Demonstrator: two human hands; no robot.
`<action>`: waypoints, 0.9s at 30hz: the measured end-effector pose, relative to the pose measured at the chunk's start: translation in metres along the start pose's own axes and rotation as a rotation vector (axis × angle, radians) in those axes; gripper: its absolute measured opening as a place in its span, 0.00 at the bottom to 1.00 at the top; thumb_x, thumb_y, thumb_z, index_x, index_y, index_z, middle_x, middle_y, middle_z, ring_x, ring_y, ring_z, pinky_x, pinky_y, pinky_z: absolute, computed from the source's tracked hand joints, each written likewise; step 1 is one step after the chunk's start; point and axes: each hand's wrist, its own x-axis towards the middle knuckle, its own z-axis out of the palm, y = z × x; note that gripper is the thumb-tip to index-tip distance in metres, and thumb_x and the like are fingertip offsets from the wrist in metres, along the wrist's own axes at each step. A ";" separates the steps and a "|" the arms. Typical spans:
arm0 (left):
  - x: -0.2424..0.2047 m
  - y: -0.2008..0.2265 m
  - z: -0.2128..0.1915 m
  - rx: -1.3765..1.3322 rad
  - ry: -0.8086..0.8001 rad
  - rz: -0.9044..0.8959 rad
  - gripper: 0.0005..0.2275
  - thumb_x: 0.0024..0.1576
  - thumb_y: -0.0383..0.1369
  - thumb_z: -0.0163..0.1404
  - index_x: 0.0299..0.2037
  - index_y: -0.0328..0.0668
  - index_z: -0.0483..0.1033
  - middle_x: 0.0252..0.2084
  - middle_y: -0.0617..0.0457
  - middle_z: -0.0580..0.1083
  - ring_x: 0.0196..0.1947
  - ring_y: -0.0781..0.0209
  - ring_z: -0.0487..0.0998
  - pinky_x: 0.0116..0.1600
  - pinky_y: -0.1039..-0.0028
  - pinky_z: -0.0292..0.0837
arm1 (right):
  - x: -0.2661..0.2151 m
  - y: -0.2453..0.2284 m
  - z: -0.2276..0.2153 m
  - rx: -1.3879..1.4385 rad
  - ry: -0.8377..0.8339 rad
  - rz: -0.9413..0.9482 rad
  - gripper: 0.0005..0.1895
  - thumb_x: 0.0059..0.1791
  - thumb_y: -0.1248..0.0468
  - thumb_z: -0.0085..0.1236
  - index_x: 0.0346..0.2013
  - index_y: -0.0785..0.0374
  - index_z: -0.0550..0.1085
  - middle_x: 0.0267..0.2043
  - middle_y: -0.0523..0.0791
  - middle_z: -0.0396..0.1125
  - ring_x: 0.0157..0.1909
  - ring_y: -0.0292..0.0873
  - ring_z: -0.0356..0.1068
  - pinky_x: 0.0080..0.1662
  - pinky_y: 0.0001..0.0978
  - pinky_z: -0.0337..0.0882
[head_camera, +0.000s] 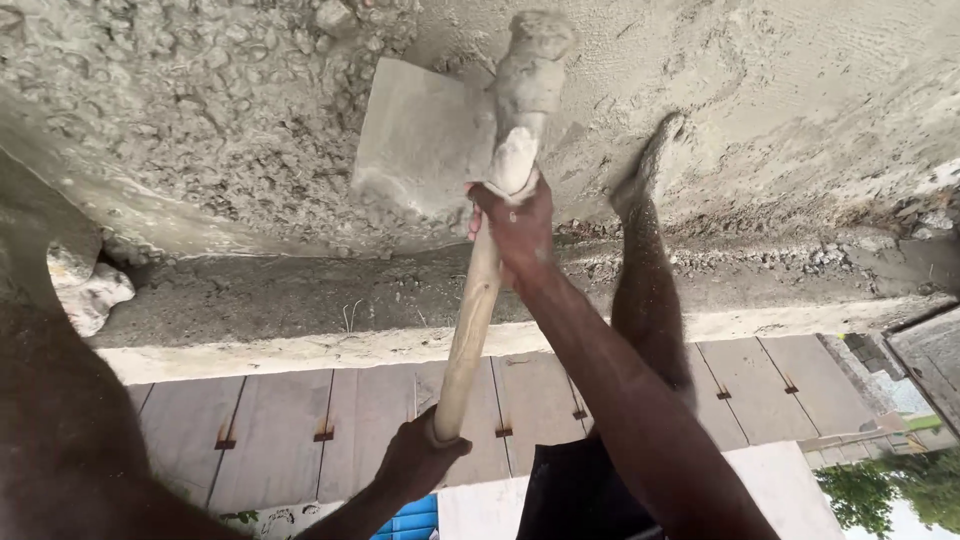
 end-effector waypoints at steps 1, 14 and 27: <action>0.004 -0.001 -0.019 0.107 0.117 0.010 0.25 0.47 0.42 0.61 0.54 0.45 0.75 0.38 0.45 0.82 0.36 0.52 0.86 0.47 0.63 0.81 | -0.013 -0.009 0.004 0.116 0.001 -0.148 0.19 0.46 0.74 0.61 0.49 0.70 0.68 0.34 0.52 0.71 0.23 0.41 0.69 0.25 0.32 0.75; 0.157 0.047 -0.060 0.487 0.518 0.516 0.20 0.51 0.37 0.61 0.52 0.40 0.73 0.44 0.41 0.78 0.45 0.41 0.81 0.51 0.54 0.77 | 0.065 0.062 -0.176 0.712 0.315 -0.168 0.11 0.50 0.72 0.53 0.47 0.71 0.69 0.33 0.47 0.63 0.33 0.44 0.65 0.40 0.41 0.74; 0.009 -0.104 -0.277 0.832 0.327 -0.281 0.19 0.55 0.38 0.57 0.56 0.49 0.69 0.42 0.44 0.80 0.44 0.46 0.84 0.54 0.54 0.78 | 0.118 0.362 0.133 1.055 0.295 0.382 0.04 0.47 0.63 0.45 0.32 0.59 0.68 0.24 0.42 0.55 0.24 0.41 0.57 0.28 0.40 0.67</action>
